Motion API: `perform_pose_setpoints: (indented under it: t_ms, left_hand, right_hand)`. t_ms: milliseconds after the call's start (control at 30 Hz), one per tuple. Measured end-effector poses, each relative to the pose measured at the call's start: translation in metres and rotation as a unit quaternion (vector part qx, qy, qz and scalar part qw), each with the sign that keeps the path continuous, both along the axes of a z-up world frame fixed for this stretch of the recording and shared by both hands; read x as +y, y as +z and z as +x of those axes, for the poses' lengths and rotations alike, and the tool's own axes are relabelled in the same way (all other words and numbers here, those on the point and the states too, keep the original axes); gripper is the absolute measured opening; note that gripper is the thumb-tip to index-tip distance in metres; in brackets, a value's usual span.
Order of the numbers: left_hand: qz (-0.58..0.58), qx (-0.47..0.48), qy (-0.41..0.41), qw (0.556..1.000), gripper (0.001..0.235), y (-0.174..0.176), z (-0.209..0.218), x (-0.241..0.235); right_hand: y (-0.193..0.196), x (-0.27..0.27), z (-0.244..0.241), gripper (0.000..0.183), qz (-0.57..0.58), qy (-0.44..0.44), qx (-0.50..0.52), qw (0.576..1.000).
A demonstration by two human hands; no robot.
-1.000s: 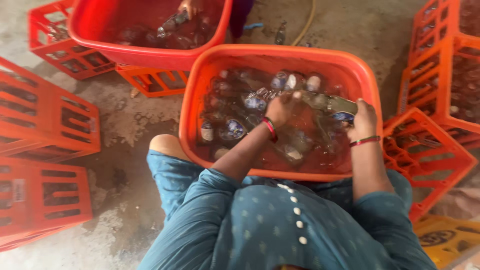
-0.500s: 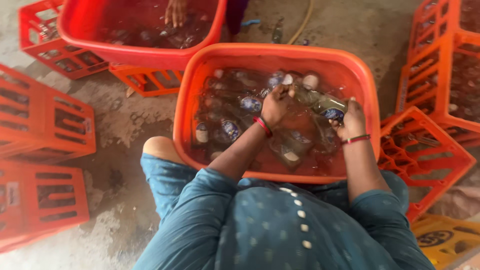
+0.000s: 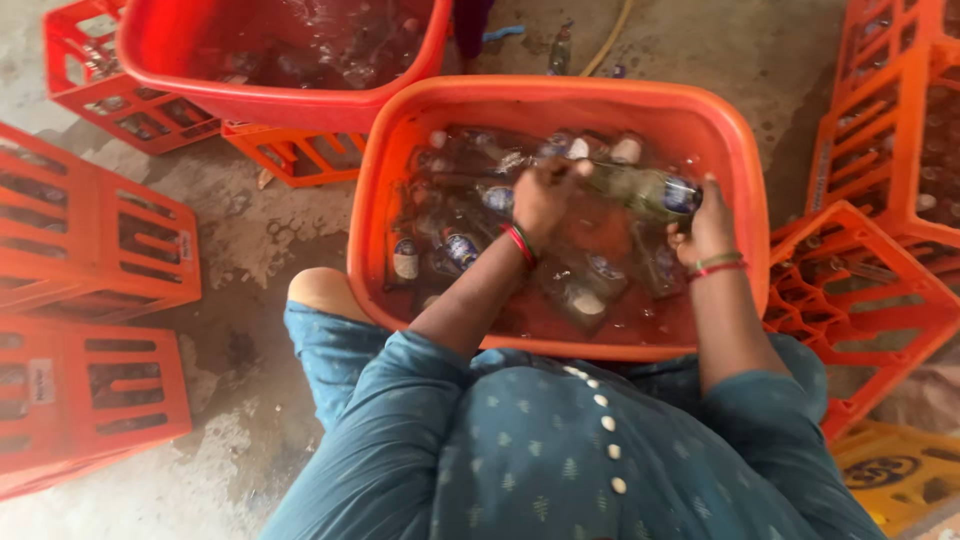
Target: The person sits cross-legged on the floor and washes glass bottles by hand in a red tub filled with water. They pick up each bottle, rinse it, and place it into an adjacent red crate.
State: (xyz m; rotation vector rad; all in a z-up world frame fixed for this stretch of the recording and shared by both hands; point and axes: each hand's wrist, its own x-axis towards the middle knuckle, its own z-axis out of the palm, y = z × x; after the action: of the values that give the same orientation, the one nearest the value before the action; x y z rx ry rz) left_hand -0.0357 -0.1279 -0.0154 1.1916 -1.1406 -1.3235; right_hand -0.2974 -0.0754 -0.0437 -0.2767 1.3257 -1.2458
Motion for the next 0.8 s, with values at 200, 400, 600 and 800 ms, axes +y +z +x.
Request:
perform_pose_setpoints:
  t_ms: [200, 400, 600, 800]
  left_hand:
    - [-0.078, -0.083, 0.077, 0.990, 0.027, 0.004, -0.008, -0.005]
    - [0.028, 0.130, 0.035, 0.990, 0.027, -0.007, -0.018, -0.001]
    - [-0.092, -0.154, 0.065, 0.982, 0.030, -0.006, -0.011, -0.001]
    - [-0.074, -0.142, 0.089, 0.983, 0.033, 0.004, 0.001, 0.012]
  right_hand:
    - [0.000, -0.003, 0.007, 0.055, -0.082, 0.060, 0.101, 0.990]
    - [0.017, -0.011, -0.012, 0.064, -0.008, 0.048, 0.129, 0.990]
    - [0.027, 0.003, -0.008, 0.050, -0.027, -0.022, -0.046, 0.998]
    - [0.012, 0.005, 0.005, 0.036, -0.104, -0.001, 0.025, 0.994]
